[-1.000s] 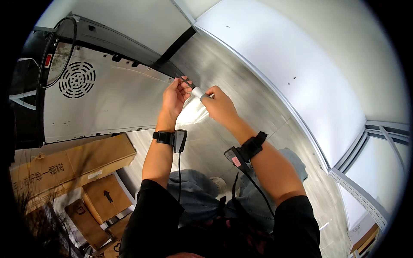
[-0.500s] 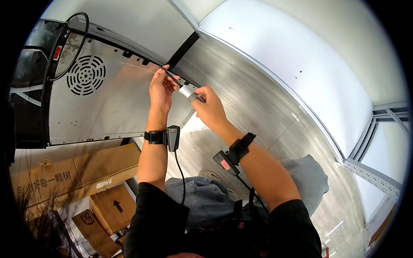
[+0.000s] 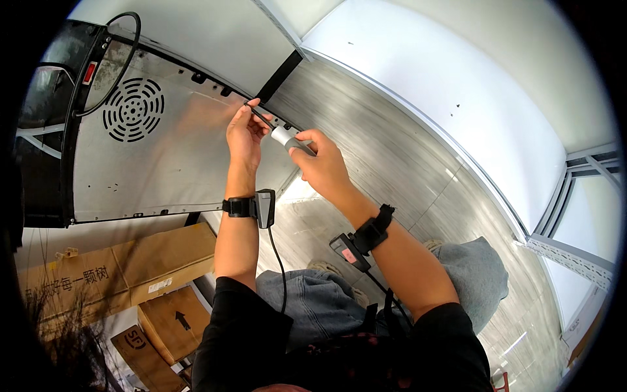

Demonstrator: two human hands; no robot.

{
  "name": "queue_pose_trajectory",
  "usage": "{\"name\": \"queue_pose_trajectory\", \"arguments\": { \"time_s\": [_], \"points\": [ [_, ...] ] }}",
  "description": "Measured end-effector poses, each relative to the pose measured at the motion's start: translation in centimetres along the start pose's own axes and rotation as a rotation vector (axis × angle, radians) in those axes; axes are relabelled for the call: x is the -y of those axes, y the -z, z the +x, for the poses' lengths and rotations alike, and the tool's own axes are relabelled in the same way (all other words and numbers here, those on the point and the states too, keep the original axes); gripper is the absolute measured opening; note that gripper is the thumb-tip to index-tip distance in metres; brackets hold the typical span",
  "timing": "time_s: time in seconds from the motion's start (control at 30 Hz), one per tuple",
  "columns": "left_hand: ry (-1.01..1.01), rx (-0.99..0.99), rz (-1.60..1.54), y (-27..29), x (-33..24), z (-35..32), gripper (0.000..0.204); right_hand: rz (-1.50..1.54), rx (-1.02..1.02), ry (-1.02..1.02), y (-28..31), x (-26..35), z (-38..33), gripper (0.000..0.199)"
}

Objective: The person is assembling a large appliance, likely a refrigerator, by securing its back panel to the main body. They use a screwdriver to tighten multiple screws along the edges of the metal casing while sitting on the floor.

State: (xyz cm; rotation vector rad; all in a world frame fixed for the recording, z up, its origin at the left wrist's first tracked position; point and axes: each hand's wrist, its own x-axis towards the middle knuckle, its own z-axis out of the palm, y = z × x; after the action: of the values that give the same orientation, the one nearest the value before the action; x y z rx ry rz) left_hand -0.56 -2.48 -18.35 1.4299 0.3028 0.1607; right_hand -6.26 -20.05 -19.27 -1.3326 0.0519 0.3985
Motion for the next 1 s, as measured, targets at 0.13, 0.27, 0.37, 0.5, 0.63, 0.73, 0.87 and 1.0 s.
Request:
{"name": "queue_pose_trajectory", "arguments": {
  "time_s": [0.13, 0.27, 0.37, 0.5, 0.63, 0.73, 0.87, 1.0],
  "points": [
    [-0.002, 0.017, -0.019, 0.2, 0.3, 0.1, 0.029, 0.055, 0.002, -0.012, 0.0, -0.2, 0.2, 0.034],
    [-0.017, 0.008, -0.004, 0.3, 0.6, 0.3, 0.029, 0.056, 0.013, -0.061, 0.1, 0.0, 0.2, 0.033],
    [-0.031, -0.001, -0.008, 0.3, 0.8, 0.3, 0.029, 0.042, 0.012, -0.076, 0.0, 0.4, 0.1, 0.033],
    [-0.018, -0.019, -0.019, 0.1, 0.8, 0.3, 0.03, -0.079, -0.027, -0.042, -0.1, 0.3, 0.2, 0.03],
    [0.009, -0.021, -0.051, 0.2, 0.4, 0.2, 0.027, -0.374, -0.107, 0.163, -0.8, 0.4, -0.6, 0.031],
    [0.034, -0.024, -0.002, 0.2, 0.1, 0.1, 0.028, -0.466, -0.165, 0.31, -1.2, -0.4, -0.6, 0.035],
    [0.051, -0.008, 0.015, 0.5, 0.2, 0.2, 0.025, -0.527, -0.186, 0.379, -1.5, -1.0, -0.9, 0.037],
    [0.066, 0.049, -0.064, 1.0, 0.3, 0.4, 0.024, -0.345, -0.118, 0.277, -1.8, -1.4, -0.8, 0.039]
  ]
}}
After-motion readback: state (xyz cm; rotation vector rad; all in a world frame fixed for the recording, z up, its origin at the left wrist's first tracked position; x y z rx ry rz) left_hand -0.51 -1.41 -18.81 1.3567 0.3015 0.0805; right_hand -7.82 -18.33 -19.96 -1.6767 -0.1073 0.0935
